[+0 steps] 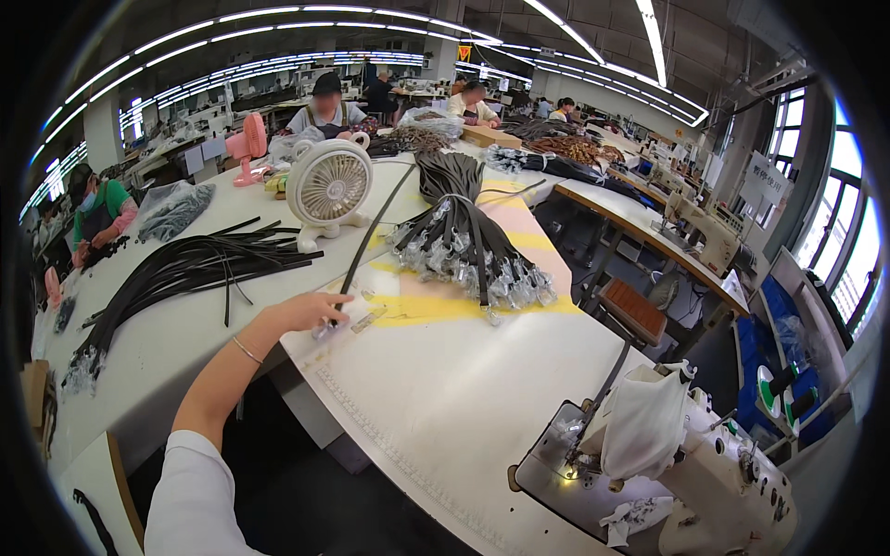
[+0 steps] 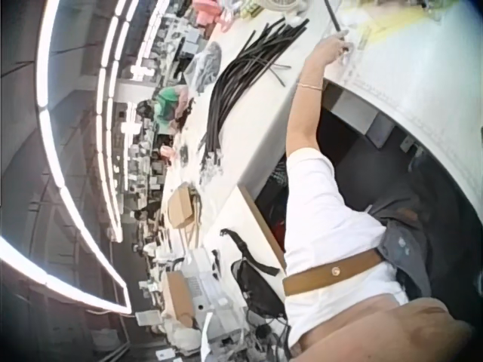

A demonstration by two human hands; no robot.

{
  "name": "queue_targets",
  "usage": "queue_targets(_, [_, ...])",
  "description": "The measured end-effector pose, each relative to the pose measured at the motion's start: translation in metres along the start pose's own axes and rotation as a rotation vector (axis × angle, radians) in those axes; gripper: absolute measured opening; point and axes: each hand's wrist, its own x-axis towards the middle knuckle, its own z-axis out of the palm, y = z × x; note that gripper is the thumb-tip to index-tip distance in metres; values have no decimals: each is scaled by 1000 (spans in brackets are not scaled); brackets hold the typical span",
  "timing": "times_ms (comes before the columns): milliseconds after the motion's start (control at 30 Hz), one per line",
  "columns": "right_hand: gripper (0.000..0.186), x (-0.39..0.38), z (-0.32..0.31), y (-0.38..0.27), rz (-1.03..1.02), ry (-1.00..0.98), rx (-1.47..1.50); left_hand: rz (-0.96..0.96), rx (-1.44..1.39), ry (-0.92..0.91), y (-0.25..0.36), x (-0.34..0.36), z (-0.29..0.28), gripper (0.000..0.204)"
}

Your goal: The person stitches black straps using a sewing machine and trims threads with snips by hand. The person then arranges straps on the workbench and reaches for a black bag.

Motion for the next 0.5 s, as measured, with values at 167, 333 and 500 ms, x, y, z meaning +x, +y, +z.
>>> queue_targets(167, [20, -82, 57, -120, -157, -725, 436, 433, 115, -41, 118, -5, 49, 12])
queue_targets(333, [31, -121, 103, -174, 46, -927, 783, 852, -79, -202, 241, -24, 71, 13])
queue_targets(500, [46, -165, 116, -165, 592, -1621, 1324, 983, -902, -615, 313, -38, 58, 12])
